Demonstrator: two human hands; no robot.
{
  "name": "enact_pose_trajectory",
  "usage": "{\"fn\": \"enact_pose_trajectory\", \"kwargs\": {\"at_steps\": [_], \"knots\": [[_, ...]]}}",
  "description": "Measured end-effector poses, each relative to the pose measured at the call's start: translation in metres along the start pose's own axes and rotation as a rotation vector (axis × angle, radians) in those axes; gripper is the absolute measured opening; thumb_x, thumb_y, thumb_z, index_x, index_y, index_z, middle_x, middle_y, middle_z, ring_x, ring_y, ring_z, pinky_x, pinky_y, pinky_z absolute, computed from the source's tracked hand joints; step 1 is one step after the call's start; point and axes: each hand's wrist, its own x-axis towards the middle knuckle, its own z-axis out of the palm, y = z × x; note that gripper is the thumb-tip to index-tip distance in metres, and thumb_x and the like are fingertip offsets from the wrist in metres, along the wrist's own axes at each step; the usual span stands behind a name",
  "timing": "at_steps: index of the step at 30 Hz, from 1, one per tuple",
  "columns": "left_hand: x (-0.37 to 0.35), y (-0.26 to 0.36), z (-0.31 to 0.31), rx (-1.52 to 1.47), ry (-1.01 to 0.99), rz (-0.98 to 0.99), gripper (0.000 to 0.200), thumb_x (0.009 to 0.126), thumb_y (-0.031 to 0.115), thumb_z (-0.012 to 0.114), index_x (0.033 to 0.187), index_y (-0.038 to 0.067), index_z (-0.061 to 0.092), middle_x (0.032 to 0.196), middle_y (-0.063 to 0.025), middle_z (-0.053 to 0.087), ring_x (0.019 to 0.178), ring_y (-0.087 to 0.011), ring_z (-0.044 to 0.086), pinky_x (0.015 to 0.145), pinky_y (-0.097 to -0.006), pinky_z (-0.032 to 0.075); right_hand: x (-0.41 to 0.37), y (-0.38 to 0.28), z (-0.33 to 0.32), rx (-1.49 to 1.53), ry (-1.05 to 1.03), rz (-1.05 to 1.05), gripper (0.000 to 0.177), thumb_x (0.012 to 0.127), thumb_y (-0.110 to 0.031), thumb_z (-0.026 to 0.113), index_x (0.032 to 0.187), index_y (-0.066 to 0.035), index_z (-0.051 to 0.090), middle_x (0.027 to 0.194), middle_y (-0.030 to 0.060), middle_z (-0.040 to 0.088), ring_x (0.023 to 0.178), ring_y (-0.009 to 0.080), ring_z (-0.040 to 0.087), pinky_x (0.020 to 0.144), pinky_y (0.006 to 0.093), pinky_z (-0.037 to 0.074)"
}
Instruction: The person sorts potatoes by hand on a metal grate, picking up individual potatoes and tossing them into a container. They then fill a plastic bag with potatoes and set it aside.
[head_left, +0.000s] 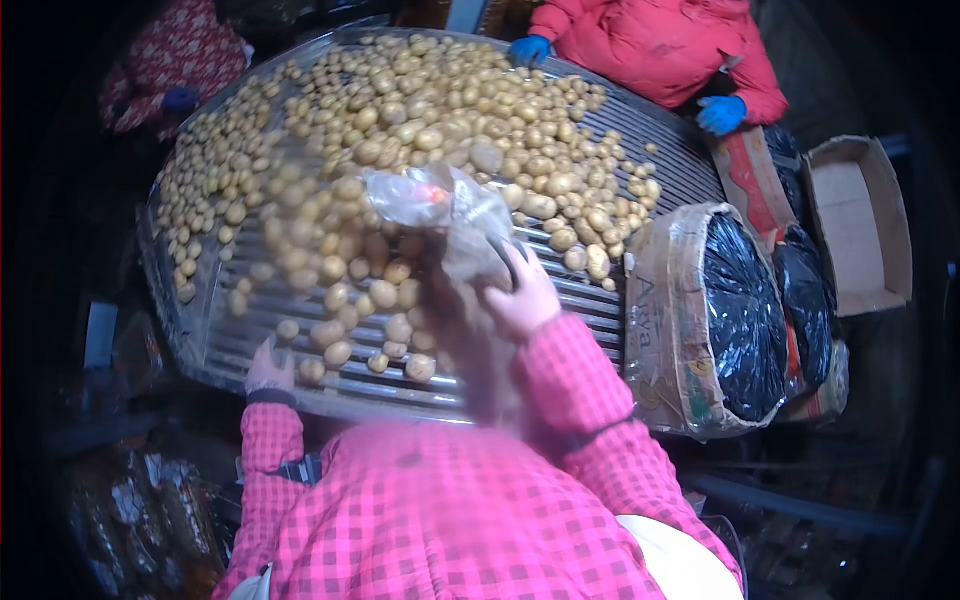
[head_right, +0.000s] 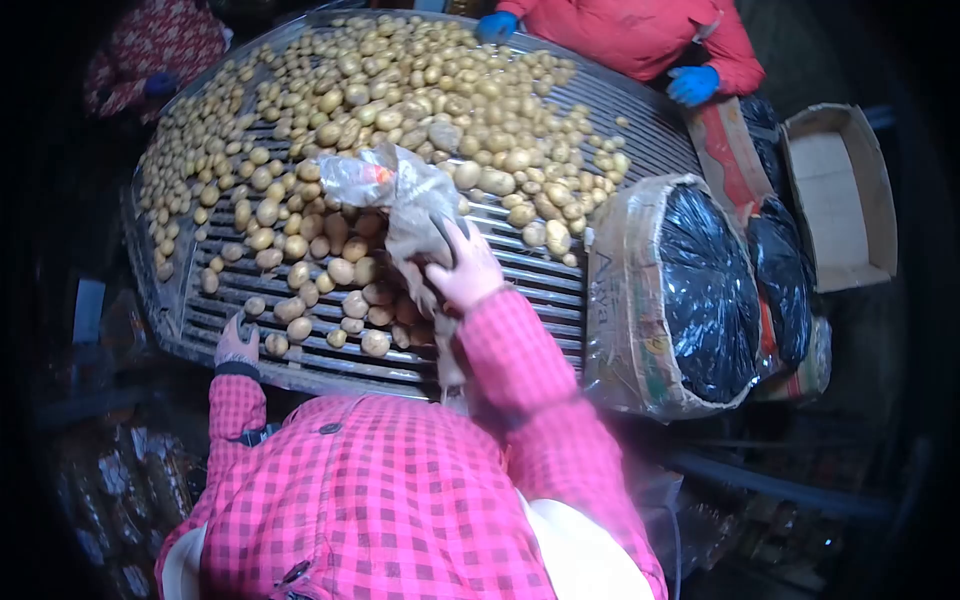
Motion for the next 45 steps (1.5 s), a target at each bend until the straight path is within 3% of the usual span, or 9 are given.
{"fn": "enact_pose_trajectory", "kwargs": {"at_steps": [3, 7, 13, 25, 30, 32, 34, 37, 45], "knots": [[0.002, -0.009, 0.004, 0.023, 0.018, 0.029, 0.046, 0.08, 0.026, 0.061, 0.121, 0.007, 0.051, 0.119, -0.0164, 0.054, 0.109, -0.0326, 0.053, 0.092, -0.0395, 0.042, -0.055, 0.014, -0.045, -0.241, 0.219, 0.162, 0.07, 0.065, -0.025, 0.069, 0.128, -0.009, 0.044, 0.126, 0.026, 0.042, 0.114, 0.0424, 0.044, 0.097, 0.0437, 0.038], [0.002, -0.007, 0.002, 0.035, -0.024, 0.013, 0.045, 0.08, 0.025, 0.061, 0.12, 0.007, 0.052, 0.117, -0.0152, 0.056, 0.107, -0.0312, 0.054, 0.091, -0.0386, 0.043, -0.099, 0.059, -0.072, -0.532, 0.099, 0.758, 0.075, 0.072, -0.038, 0.064, 0.134, -0.008, 0.035, 0.128, 0.0238, 0.04, 0.112, 0.0405, 0.047, 0.094, 0.0435, 0.041], [-0.001, -0.012, 0.007, -0.006, -0.013, 0.01, 0.042, 0.077, 0.02, 0.062, 0.117, 0.008, 0.055, 0.113, -0.0143, 0.058, 0.104, -0.0308, 0.056, 0.09, -0.0383, 0.044, -0.046, 0.14, -0.029, -0.426, 0.099, 1.061, 0.071, 0.077, -0.039, 0.055, 0.133, -0.001, 0.034, 0.123, 0.0261, 0.047, 0.112, 0.039, 0.049, 0.096, 0.0432, 0.039], [-0.013, 0.01, -0.006, -0.106, 0.119, -0.062, 0.037, 0.072, 0.016, 0.065, 0.108, 0.009, 0.059, 0.101, -0.0133, 0.06, 0.096, -0.0324, 0.057, 0.084, -0.0393, 0.046, 0.113, 0.219, -0.011, -0.321, 0.088, 0.583, 0.068, 0.075, -0.035, 0.057, 0.133, -0.006, 0.038, 0.131, 0.0222, 0.042, 0.119, 0.0373, 0.042, 0.1, 0.0421, 0.035], [-0.019, 0.022, -0.014, -0.135, 0.168, -0.056, 0.035, 0.072, 0.016, 0.065, 0.106, 0.009, 0.06, 0.098, -0.0123, 0.061, 0.092, -0.0311, 0.059, 0.081, -0.0375, 0.048, 0.158, 0.146, 0.066, -0.041, -0.068, 0.027, 0.053, 0.071, -0.018, 0.065, 0.121, -0.006, 0.052, 0.117, 0.0165, 0.056, 0.108, 0.029, 0.053, 0.093, 0.0363, 0.042], [-0.02, 0.028, -0.018, -0.171, 0.146, -0.089, 0.034, 0.073, 0.016, 0.065, 0.106, 0.009, 0.06, 0.099, -0.0116, 0.062, 0.092, -0.0307, 0.059, 0.08, -0.0372, 0.048, 0.181, 0.131, 0.103, -0.424, -0.408, -0.03, 0.054, 0.072, -0.015, 0.064, 0.123, -0.007, 0.05, 0.124, 0.0159, 0.049, 0.114, 0.0322, 0.047, 0.097, 0.0399, 0.037], [-0.019, 0.026, -0.017, -0.155, 0.194, -0.042, 0.036, 0.071, 0.011, 0.066, 0.107, 0.008, 0.059, 0.097, -0.0132, 0.061, 0.089, -0.0326, 0.06, 0.078, -0.0377, 0.05, 0.181, 0.079, 0.133, -0.448, -0.392, -0.077, 0.066, 0.069, -0.018, 0.066, 0.13, -0.008, 0.042, 0.129, 0.0183, 0.043, 0.119, 0.0351, 0.041, 0.1, 0.0429, 0.033], [-0.018, 0.024, -0.018, -0.127, 0.172, -0.084, 0.044, 0.071, 0.016, 0.068, 0.112, 0.009, 0.056, 0.102, -0.0137, 0.059, 0.092, -0.0321, 0.059, 0.081, -0.038, 0.049, 0.19, -0.001, 0.138, -0.284, -0.406, -0.015, 0.084, 0.066, -0.025, 0.069, 0.138, -0.011, 0.029, 0.131, 0.0255, 0.037, 0.122, 0.0389, 0.037, 0.102, 0.0443, 0.031], [-0.014, 0.013, -0.008, -0.127, 0.207, -0.061, 0.044, 0.075, 0.021, 0.063, 0.116, 0.009, 0.054, 0.107, -0.0133, 0.057, 0.098, -0.0326, 0.056, 0.085, -0.0389, 0.046, 0.141, -0.026, 0.105, -0.047, -0.587, -0.174, 0.073, 0.069, -0.03, 0.066, 0.136, -0.014, 0.038, 0.134, 0.0249, 0.037, 0.122, 0.0388, 0.04, 0.101, 0.0409, 0.035]]}}
